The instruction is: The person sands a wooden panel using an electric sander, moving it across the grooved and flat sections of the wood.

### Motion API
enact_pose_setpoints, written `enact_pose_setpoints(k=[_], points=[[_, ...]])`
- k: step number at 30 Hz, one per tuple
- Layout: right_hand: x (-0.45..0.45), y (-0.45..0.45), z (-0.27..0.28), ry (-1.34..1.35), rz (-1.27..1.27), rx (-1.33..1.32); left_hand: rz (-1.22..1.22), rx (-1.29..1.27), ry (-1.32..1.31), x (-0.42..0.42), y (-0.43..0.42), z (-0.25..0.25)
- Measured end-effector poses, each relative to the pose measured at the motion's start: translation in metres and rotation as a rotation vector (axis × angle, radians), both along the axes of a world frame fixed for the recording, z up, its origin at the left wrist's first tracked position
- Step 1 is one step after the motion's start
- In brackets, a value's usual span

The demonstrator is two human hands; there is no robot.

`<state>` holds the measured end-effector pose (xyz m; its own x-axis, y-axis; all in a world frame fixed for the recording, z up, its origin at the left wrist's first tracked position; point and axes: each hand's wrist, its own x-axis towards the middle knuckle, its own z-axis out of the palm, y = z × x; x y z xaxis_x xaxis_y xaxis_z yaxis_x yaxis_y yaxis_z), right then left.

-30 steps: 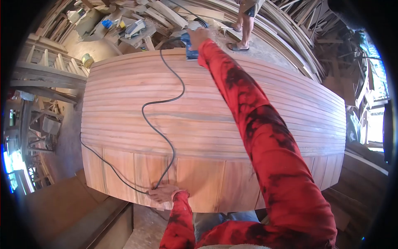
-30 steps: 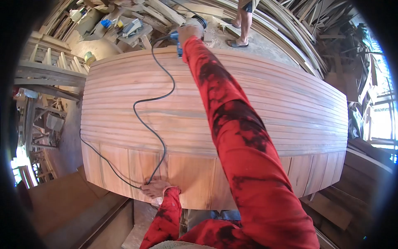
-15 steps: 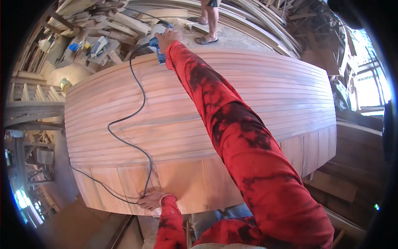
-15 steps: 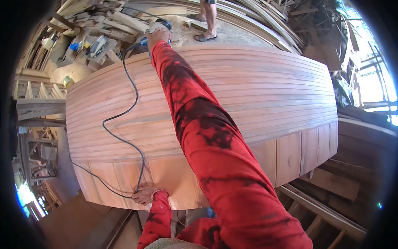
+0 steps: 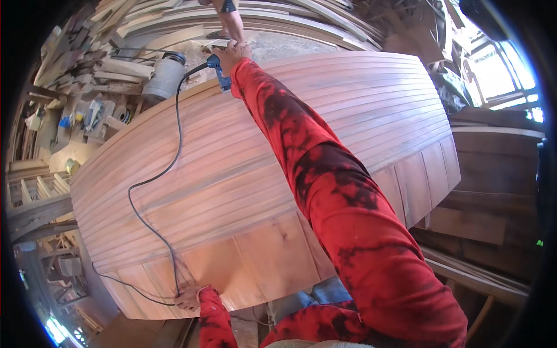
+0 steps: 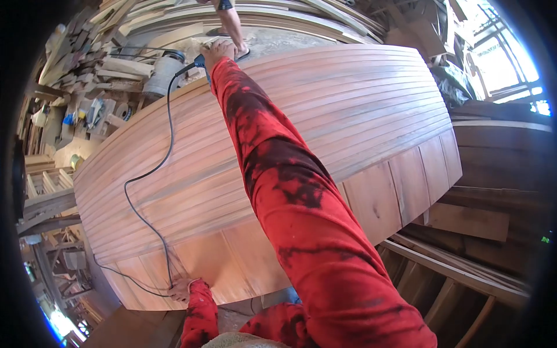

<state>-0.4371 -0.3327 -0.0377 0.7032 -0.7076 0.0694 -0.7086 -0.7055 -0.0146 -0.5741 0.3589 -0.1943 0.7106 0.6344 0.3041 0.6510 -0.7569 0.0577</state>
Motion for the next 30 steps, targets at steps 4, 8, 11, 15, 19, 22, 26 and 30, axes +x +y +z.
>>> enact_pose_setpoints(k=[4, 8, 11, 15, 19, 22, 26, 30], points=[[-0.054, -0.044, 0.006, -0.020, 0.007, 0.084, -0.015, -0.053, 0.009, 0.006, 0.012, 0.008], [-0.107, -0.088, -0.001, 0.042, 0.016, -0.020, -0.059, -0.146, 0.040, 0.016, 0.032, 0.027], [-0.144, -0.123, -0.001, 0.077, 0.039, -0.012, -0.204, -0.231, -0.027, -0.004, 0.013, 0.057], [-0.193, -0.165, -0.002, 0.054, -0.008, 0.017, -0.564, -0.189, -0.150, -0.012, 0.019, 0.067], [-0.245, -0.198, 0.004, 0.049, -0.017, 0.049, -0.788, -0.109, -0.154, -0.012, 0.006, 0.096], [-0.282, -0.219, 0.004, 0.047, -0.026, 0.020, -0.877, -0.132, -0.187, -0.014, -0.022, 0.129], [-0.329, -0.251, -0.002, 0.044, -0.023, 0.023, -0.921, -0.237, -0.260, -0.011, -0.052, 0.177], [-0.369, -0.272, -0.002, 0.044, -0.016, 0.041, -1.078, -0.248, -0.391, -0.035, -0.084, 0.228]])
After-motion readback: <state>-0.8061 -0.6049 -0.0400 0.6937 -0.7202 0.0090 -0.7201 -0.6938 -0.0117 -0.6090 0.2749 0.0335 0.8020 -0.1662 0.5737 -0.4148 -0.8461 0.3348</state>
